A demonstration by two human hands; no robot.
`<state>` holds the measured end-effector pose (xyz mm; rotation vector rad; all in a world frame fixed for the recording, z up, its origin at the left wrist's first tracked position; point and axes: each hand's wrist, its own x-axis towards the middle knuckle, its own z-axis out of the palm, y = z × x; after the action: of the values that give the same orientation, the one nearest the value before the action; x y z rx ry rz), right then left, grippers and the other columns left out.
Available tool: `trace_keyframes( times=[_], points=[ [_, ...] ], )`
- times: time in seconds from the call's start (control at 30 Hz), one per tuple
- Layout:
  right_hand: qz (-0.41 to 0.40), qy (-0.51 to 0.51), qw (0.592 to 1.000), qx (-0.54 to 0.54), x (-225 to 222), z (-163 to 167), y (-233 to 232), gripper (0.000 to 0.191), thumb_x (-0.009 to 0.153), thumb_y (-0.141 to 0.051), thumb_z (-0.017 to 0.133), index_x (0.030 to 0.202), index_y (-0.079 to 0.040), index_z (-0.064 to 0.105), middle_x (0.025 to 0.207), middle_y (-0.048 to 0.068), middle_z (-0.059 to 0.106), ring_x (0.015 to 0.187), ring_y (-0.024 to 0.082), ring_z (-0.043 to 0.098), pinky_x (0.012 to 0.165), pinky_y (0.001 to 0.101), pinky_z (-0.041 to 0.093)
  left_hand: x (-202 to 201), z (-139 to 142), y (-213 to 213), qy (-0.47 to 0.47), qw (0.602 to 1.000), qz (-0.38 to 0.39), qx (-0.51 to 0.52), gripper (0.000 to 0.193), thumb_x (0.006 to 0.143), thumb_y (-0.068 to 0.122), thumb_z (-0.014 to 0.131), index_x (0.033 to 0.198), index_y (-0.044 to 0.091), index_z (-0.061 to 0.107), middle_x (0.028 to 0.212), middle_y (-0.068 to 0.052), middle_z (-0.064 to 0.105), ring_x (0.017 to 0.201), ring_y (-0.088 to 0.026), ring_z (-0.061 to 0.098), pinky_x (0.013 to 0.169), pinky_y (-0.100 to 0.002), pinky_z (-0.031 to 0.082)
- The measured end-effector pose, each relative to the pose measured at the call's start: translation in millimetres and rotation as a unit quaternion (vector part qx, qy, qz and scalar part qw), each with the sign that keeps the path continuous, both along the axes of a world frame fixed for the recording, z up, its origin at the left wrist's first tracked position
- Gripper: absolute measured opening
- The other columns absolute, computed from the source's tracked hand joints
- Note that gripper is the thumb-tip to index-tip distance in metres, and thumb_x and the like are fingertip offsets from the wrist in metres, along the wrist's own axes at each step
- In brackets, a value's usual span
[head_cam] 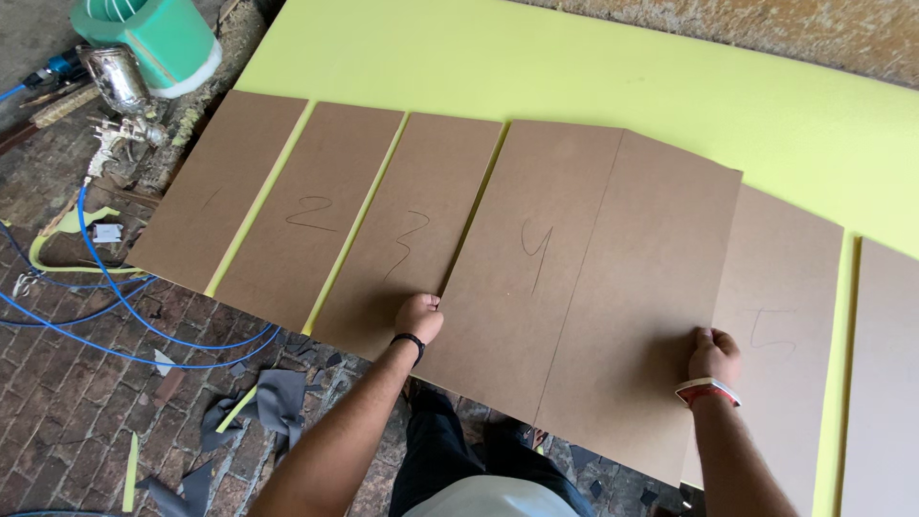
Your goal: The person gathers numbered cardboard template panels from the floor, carries them to a yellow foam work table, and stacks and arranges them in numbered order. They then use a spray gun to apply adhesive onto the panels, flipping and repositioning them and aligning the set in a row on the table.
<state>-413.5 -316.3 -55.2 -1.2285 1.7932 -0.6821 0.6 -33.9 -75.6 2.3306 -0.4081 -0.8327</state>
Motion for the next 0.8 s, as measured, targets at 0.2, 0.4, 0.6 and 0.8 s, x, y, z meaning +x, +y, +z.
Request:
trace_keyframes(
  times=[0.2, 0.4, 0.6, 0.8],
  points=[
    [0.013, 0.018, 1.000, -0.019, -0.8, -10.1, -1.7, 0.029, 0.106, -0.027, 0.063, 0.120, -0.002, 0.070, 0.107, 0.011, 0.072, 0.095, 0.019, 0.063, 0.087, 0.0359, 0.049, -1.9, 4.0, 3.1, -0.037, 0.998, -0.033, 0.031, 0.040, 0.079, 0.003, 0.060, 0.116, 0.008, 0.073, 0.118, -0.012, 0.076, 0.112, -0.027, 0.071, 0.098, -0.038, 0.056],
    [0.008, 0.015, 1.000, -0.015, 3.3, -7.6, -0.3, 0.029, 0.105, -0.027, 0.064, 0.119, -0.002, 0.070, 0.108, 0.012, 0.073, 0.097, 0.021, 0.064, 0.088, 0.0369, 0.049, 1.1, 9.3, 6.3, -0.035, 0.997, -0.060, 0.033, 0.038, 0.080, 0.003, 0.061, 0.115, 0.008, 0.074, 0.116, -0.012, 0.077, 0.110, -0.026, 0.072, 0.097, -0.036, 0.056],
    [0.009, 0.017, 1.000, -0.025, 8.4, -1.7, 0.7, 0.031, 0.104, -0.028, 0.064, 0.119, -0.002, 0.070, 0.108, 0.013, 0.073, 0.097, 0.021, 0.065, 0.088, 0.0366, 0.050, -1.4, 14.0, 6.2, -0.056, 0.995, -0.066, 0.042, 0.040, 0.078, 0.001, 0.063, 0.116, 0.010, 0.072, 0.114, -0.010, 0.075, 0.109, -0.026, 0.071, 0.095, -0.037, 0.056],
    [0.027, 0.056, 0.997, -0.045, 8.7, -8.9, -9.4, 0.030, 0.104, -0.027, 0.067, 0.117, 0.000, 0.072, 0.105, 0.015, 0.074, 0.092, 0.023, 0.066, 0.085, 0.0383, 0.050, -7.9, 9.2, 17.4, -0.169, 0.973, -0.150, -0.042, 0.036, 0.081, 0.004, 0.070, 0.116, 0.009, 0.074, 0.107, -0.014, 0.076, 0.101, -0.030, 0.072, 0.087, -0.040, 0.057]
  ],
)
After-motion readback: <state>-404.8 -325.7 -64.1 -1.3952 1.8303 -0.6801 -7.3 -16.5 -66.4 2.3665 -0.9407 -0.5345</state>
